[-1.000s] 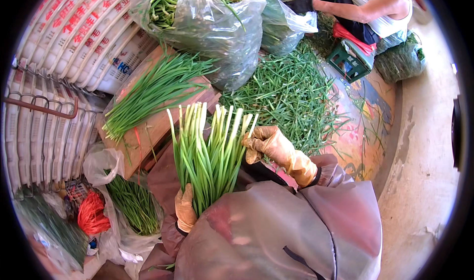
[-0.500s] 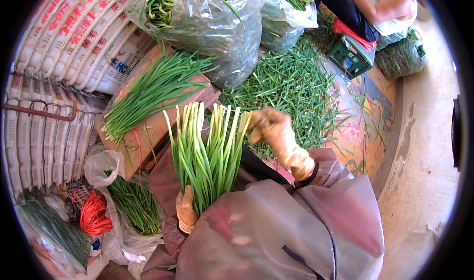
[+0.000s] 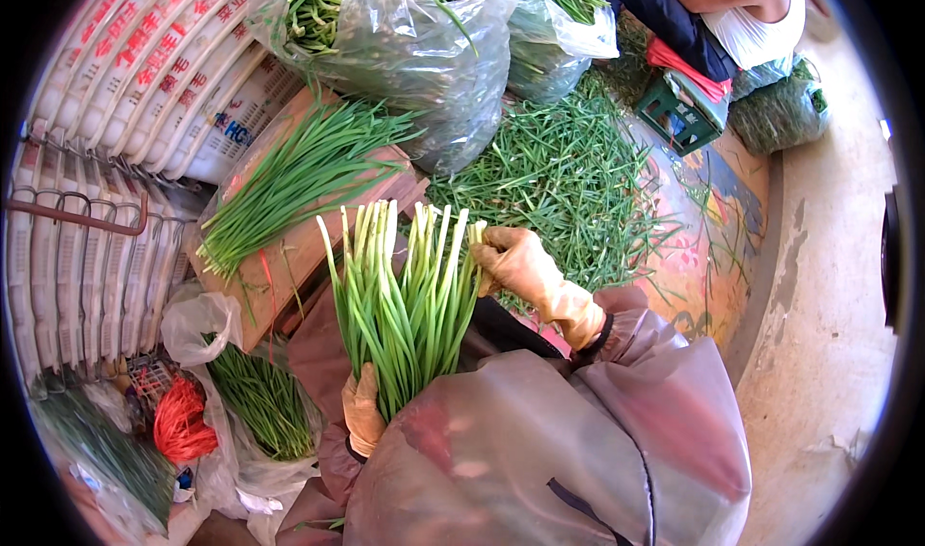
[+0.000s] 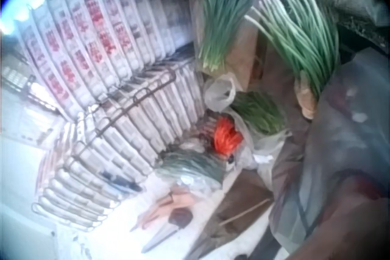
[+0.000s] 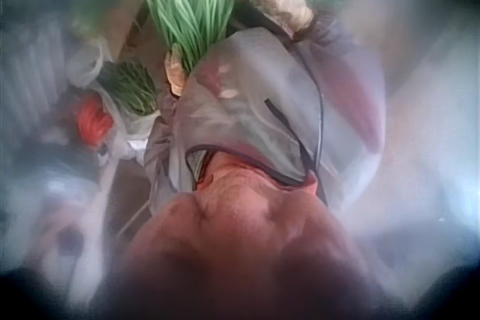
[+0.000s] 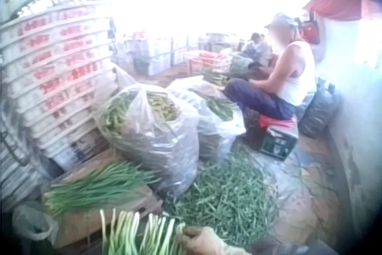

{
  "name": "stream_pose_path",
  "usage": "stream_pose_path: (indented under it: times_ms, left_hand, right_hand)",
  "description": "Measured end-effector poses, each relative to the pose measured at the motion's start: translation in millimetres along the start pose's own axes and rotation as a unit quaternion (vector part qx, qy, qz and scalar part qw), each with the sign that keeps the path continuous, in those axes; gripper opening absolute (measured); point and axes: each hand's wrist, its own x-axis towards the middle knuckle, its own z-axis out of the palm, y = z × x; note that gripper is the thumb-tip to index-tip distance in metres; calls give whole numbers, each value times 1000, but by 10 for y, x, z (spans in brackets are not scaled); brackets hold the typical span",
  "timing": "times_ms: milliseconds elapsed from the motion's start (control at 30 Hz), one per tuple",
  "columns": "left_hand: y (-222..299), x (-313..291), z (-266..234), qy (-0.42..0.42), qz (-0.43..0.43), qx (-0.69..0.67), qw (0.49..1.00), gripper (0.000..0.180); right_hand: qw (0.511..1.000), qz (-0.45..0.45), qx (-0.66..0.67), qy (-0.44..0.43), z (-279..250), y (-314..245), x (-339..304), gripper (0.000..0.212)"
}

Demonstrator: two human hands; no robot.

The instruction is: The person sorts a bunch of green onions, removes damaged leaves by hand, and secures the bunch with a red plastic tie.

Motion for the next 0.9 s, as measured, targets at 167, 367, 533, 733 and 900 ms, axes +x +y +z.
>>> stream_pose_path:
  times_ms: [167,367,533,733,900]
  left_hand:
    - [3,15,38,16,-1,-36,999,41]
    - [-37,31,-30,14,39,35,999,40]
    - [-49,31,-65,13,20,30,999,41]
    - [-208,31,-163,16,176,251,952,42]
    - [-201,32,-219,7,198,329,923,43]
  right_hand:
    - [989,-28,143,-31,-119,223,-45,26]
    - [955,-152,233,-98,-110,276,-61,15]
    - [927,-168,250,-223,-40,33,-65,20]
    - [943,-51,258,-204,25,130,-121,30]
    - [966,31,208,-149,54,84,-174,20]
